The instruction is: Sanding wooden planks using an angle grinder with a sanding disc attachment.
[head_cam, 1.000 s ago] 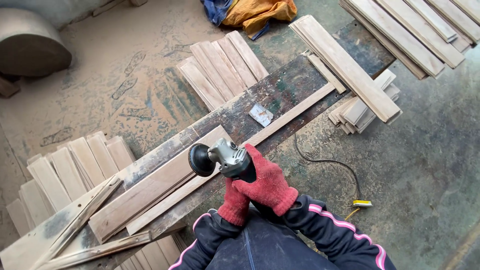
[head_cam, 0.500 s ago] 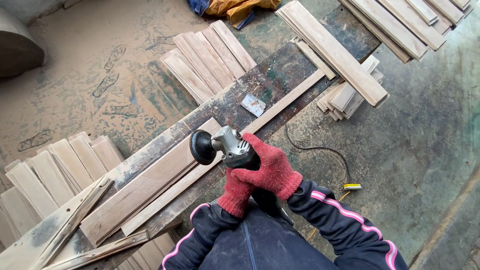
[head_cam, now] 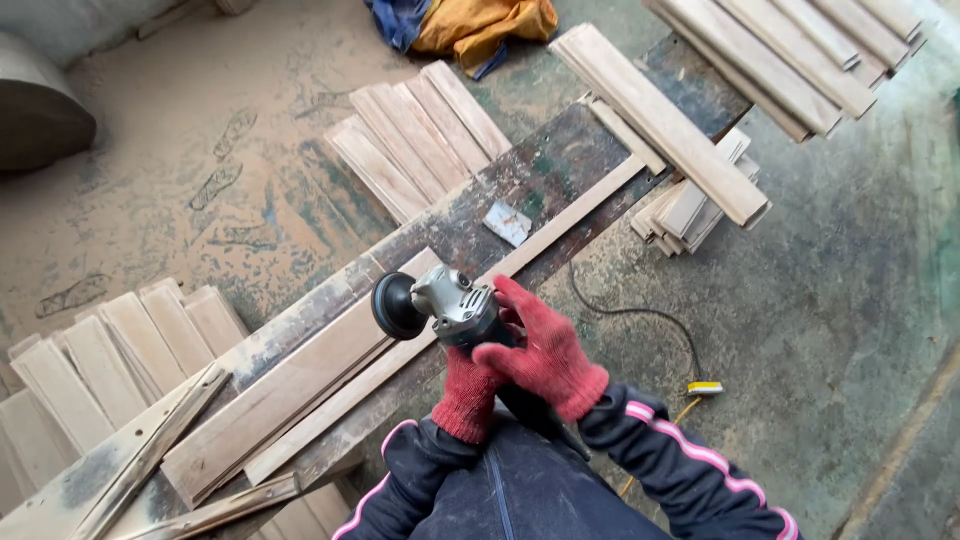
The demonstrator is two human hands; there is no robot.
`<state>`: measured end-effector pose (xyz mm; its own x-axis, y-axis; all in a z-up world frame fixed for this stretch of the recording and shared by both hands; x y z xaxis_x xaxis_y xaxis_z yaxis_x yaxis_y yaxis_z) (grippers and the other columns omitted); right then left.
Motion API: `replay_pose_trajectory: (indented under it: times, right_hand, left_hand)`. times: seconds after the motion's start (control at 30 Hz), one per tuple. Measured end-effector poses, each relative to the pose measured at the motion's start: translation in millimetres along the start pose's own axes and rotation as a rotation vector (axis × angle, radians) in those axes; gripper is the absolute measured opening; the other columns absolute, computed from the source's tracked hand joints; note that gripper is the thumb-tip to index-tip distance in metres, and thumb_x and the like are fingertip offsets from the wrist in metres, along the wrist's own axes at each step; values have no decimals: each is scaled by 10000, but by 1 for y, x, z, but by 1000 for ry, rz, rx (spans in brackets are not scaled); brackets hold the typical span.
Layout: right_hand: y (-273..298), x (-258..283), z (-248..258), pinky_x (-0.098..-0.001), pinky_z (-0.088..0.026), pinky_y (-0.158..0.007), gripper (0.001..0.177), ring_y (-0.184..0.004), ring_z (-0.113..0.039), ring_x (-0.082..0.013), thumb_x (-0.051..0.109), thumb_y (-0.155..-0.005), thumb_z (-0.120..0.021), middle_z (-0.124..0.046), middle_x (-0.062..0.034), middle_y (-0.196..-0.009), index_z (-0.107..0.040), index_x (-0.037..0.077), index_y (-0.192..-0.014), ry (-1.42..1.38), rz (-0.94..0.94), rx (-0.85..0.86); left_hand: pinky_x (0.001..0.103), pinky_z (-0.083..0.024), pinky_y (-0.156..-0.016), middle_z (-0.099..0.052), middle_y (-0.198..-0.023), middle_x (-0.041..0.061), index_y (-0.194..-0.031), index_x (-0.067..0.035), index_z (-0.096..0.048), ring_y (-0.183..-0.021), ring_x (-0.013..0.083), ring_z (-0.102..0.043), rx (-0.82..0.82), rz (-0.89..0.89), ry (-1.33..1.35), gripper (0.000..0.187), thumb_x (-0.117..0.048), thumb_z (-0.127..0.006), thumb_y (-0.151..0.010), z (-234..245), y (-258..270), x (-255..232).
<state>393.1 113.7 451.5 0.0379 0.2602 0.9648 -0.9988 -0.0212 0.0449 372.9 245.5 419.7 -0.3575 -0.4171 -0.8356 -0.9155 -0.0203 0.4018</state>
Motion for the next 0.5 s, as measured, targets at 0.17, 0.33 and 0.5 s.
replay_pose_trajectory:
  times: [0.17,0.33,0.5]
  right_hand:
    - [25,-81,-6,-398,-623,-892,969,-1035,-711,-234,548,-621,-903,-729,-123,-1191,-556,165,-1441,-194,-276,360]
    - [39,-107,-8,-336,-474,-939,750,-1003,-612,-192,233,-617,-897,-700,-105,-1137,-614,2,-1272,-557,-409,707]
    - [31,-137,-15,-360,-542,-754,684,-817,-655,-241,6,-557,-885,-720,-125,-956,-626,8,-1190,-567,-486,616]
  left_hand:
    - [480,-631,-807,-769,-917,250,-1038,51,-746,-838,331,-764,-19,-32,58,465,-57,-928,-624,-4,-13,7]
    - [443,-582,-861,-720,-990,192,-1189,40,-633,-916,323,-715,138,-45,285,524,-13,-806,-697,18,-37,53]
    - [406,-595,-828,-717,-949,170,-1106,53,-652,-894,304,-731,135,1,381,385,-29,-794,-757,19,-50,71]
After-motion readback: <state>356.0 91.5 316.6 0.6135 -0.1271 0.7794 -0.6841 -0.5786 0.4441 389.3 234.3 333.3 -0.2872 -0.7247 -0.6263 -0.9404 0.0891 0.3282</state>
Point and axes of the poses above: each hand's wrist, its own y-axis away from the middle knuckle, its own z-axis out of the back of the hand, x = y × z, the point moved 5 cm from there along -y, towards the middle knuckle
